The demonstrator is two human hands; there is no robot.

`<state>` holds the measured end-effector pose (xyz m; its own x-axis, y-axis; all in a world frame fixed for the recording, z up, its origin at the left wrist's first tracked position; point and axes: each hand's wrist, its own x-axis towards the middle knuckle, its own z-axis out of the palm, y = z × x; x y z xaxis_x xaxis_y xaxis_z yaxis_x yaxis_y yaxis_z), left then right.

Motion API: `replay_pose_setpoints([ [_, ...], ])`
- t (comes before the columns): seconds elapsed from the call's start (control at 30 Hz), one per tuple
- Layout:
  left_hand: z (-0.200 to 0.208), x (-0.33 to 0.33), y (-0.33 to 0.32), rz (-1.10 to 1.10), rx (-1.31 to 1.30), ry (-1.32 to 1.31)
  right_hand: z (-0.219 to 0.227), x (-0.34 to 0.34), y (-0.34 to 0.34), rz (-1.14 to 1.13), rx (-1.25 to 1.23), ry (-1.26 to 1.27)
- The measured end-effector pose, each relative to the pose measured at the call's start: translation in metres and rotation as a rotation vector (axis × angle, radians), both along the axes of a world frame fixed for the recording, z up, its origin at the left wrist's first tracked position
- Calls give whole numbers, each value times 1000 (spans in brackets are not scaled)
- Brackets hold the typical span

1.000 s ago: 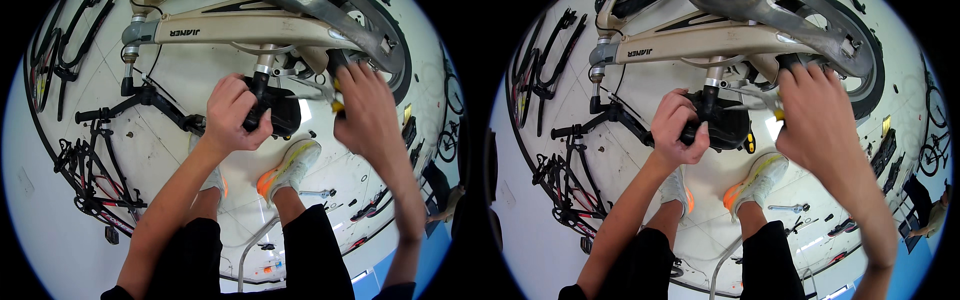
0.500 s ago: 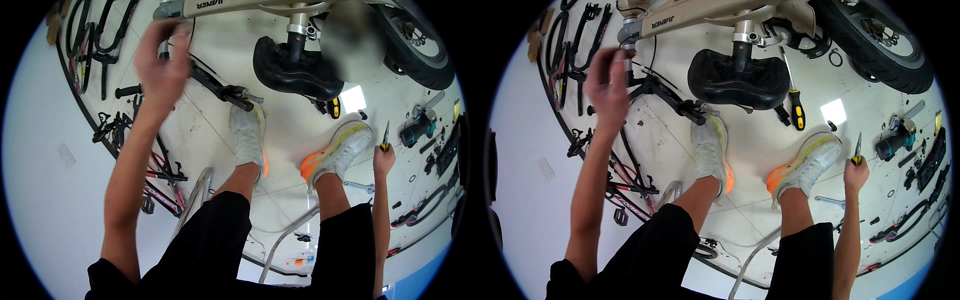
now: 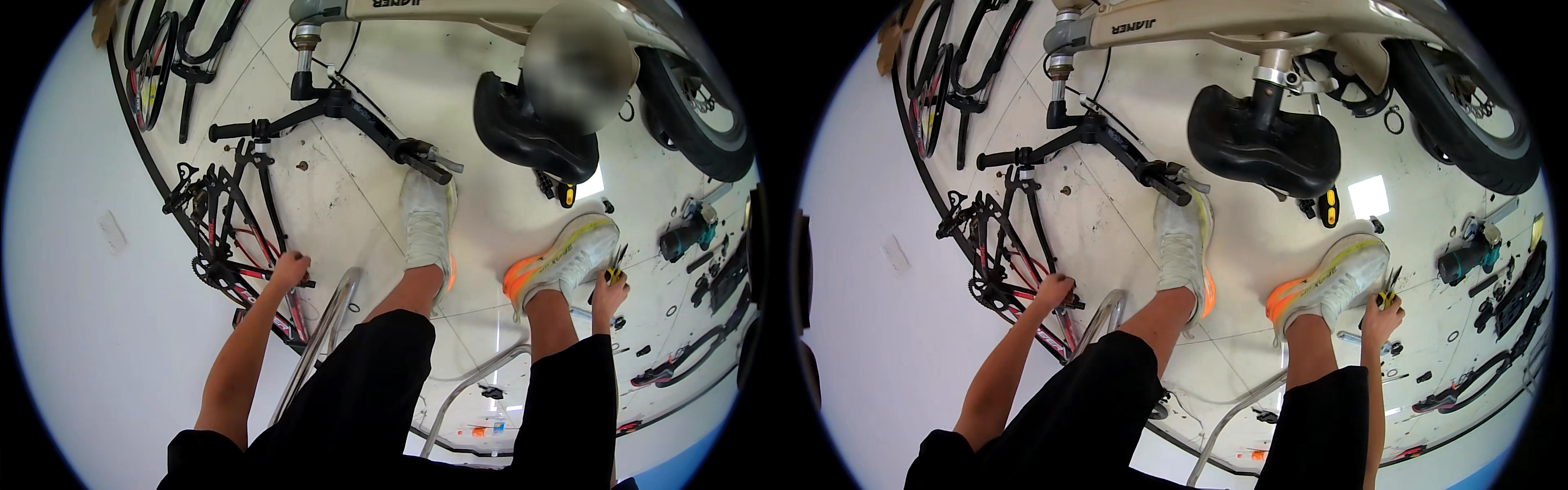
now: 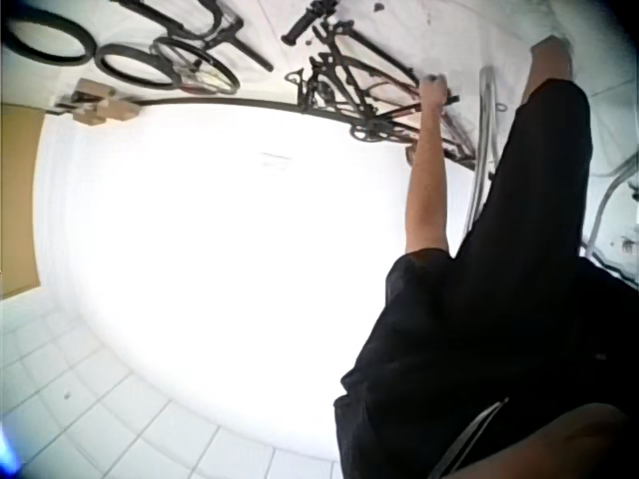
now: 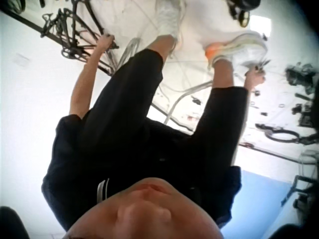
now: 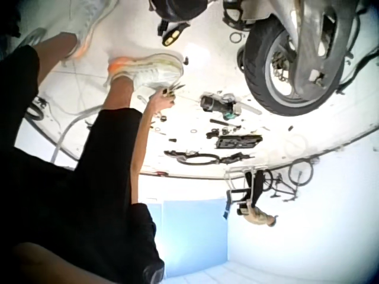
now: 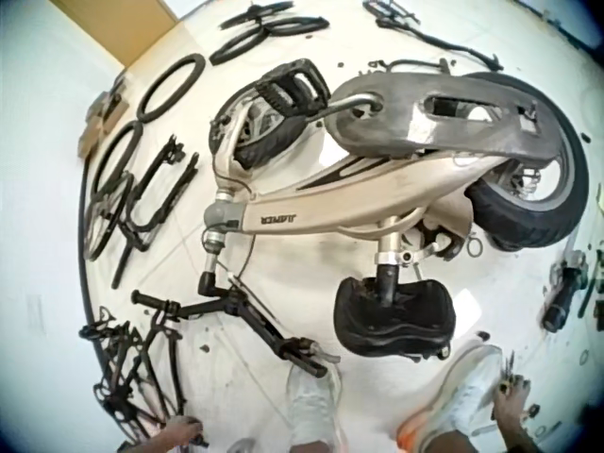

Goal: The person assembles a bicycle by attaching the seat post to the frame using a screwdriver and then preparing a cable by stripping its end. The workspace is cluttered with various bicycle parts and tools.

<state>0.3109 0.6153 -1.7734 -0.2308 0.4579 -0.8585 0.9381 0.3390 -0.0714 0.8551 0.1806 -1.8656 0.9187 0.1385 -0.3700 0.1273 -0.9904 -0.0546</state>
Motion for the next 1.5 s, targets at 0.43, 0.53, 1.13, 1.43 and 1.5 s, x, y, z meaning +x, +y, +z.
replay_pose_setpoints([
  [0.43,-4,-145,-156,467,-708,27,30,-113,-47,231,14,219],
  [0.53,20,-175,-207,455,-745,-10,49,-162,-80,156,-37,237],
  [1.13,-68,-606,-348,178,97,195,-56,-422,-170,298,1,-95],
  [1.43,-125,-568,-305,776,155,-67,-61,-429,-139,291,-28,-36],
  [1.5,-121,-556,-301,649,176,12,-61,-435,-142,310,-17,-9],
])
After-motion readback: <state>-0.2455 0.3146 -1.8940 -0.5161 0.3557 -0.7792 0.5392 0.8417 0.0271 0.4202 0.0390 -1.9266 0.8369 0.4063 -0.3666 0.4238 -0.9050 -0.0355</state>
